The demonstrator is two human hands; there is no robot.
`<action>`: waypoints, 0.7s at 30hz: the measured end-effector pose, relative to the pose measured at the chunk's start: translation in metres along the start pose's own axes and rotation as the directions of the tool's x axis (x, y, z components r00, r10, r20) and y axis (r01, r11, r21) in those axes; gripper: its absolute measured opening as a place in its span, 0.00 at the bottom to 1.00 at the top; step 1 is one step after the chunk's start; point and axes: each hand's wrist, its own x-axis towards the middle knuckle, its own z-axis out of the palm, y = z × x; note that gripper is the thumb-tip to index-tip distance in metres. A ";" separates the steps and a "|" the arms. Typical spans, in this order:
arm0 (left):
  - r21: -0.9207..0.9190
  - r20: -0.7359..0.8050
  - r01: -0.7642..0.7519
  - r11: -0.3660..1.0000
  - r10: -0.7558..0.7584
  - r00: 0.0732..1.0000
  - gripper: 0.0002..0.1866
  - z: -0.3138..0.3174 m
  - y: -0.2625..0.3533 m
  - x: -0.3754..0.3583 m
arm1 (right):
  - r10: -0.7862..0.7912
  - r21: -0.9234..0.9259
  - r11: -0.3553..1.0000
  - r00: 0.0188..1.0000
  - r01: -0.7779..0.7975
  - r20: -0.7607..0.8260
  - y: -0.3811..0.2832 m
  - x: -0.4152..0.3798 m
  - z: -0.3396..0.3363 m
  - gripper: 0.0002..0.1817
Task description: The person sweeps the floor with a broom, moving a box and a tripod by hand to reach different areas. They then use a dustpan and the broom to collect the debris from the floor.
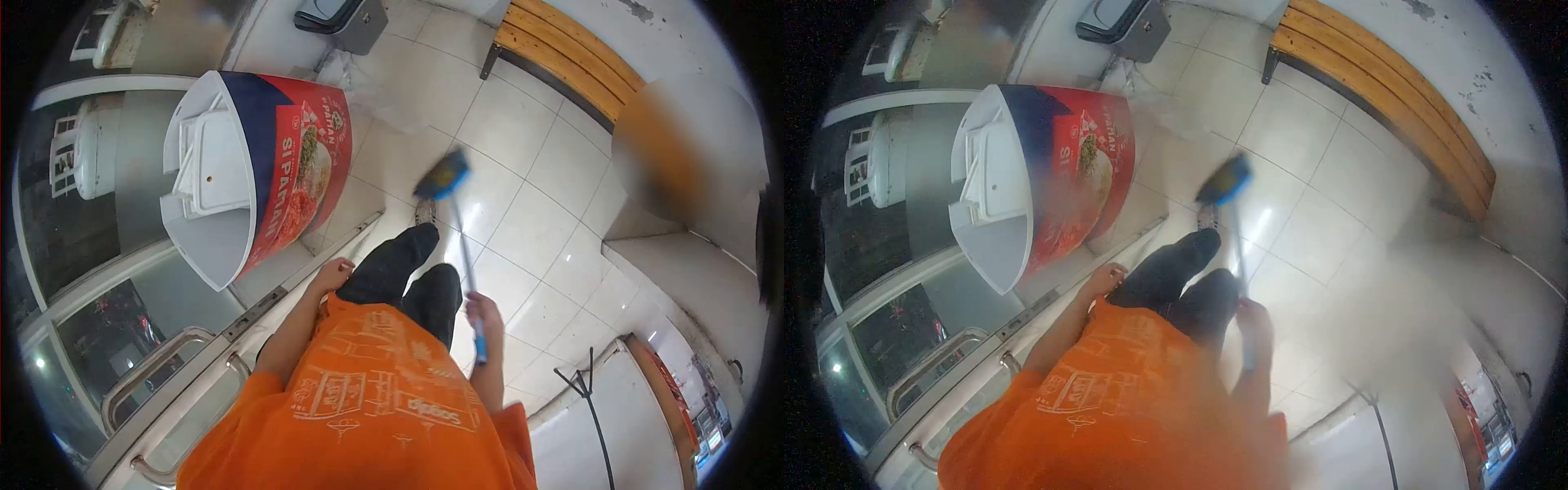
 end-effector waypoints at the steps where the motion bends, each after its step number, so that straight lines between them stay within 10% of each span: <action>1: -0.042 0.005 -0.004 0.999 0.004 1.000 0.14 -0.002 0.009 0.004 | -0.022 -0.055 0.998 0.997 0.026 0.074 0.039 0.022 -0.060 0.05; 2: -0.182 0.005 -0.032 0.983 0.034 0.999 0.14 -0.002 0.012 0.013 | 0.211 -0.093 0.972 0.976 -0.216 -0.059 0.026 0.011 -0.078 0.05; 3: -0.176 0.009 -0.049 0.983 0.051 0.999 0.14 -0.003 0.021 0.014 | 0.305 0.241 0.933 0.942 -0.267 -0.137 0.025 0.002 -0.093 0.04; 5: -0.108 -0.025 -0.102 0.989 0.100 0.995 0.13 -0.002 0.059 0.020 | 0.289 0.214 0.949 0.906 -0.230 -0.310 0.045 0.023 -0.147 0.07; 7: -0.066 0.015 -0.150 0.986 0.151 0.988 0.12 0.001 0.098 0.023 | 0.006 -0.368 0.914 0.912 -0.172 -0.411 0.044 0.031 -0.173 0.08; 9: -0.038 0.018 -0.178 0.983 0.179 0.984 0.12 0.004 0.129 0.021 | -0.016 0.119 0.991 0.938 0.061 -0.345 0.067 0.047 -0.196 0.09; 11: -0.046 0.040 -0.179 0.983 0.181 0.983 0.12 0.013 0.145 0.031 | -0.159 -0.171 0.979 0.939 0.110 -0.305 0.046 0.018 -0.174 0.11; 17: -0.006 0.122 -0.084 0.996 0.084 0.989 0.11 0.054 0.182 0.054 | 0.201 0.131 0.973 0.975 -0.188 -0.093 -0.129 -0.043 -0.101 0.09; 20: 0.056 0.118 -0.064 0.996 0.057 0.991 0.11 0.062 0.226 0.051 | 0.033 0.063 0.997 0.985 -0.044 0.167 -0.136 0.113 -0.095 0.16; 21: 0.093 0.129 -0.111 0.990 0.098 0.987 0.11 0.071 0.240 0.049 | -0.315 0.041 0.948 0.905 0.317 0.284 -0.138 0.168 -0.091 0.16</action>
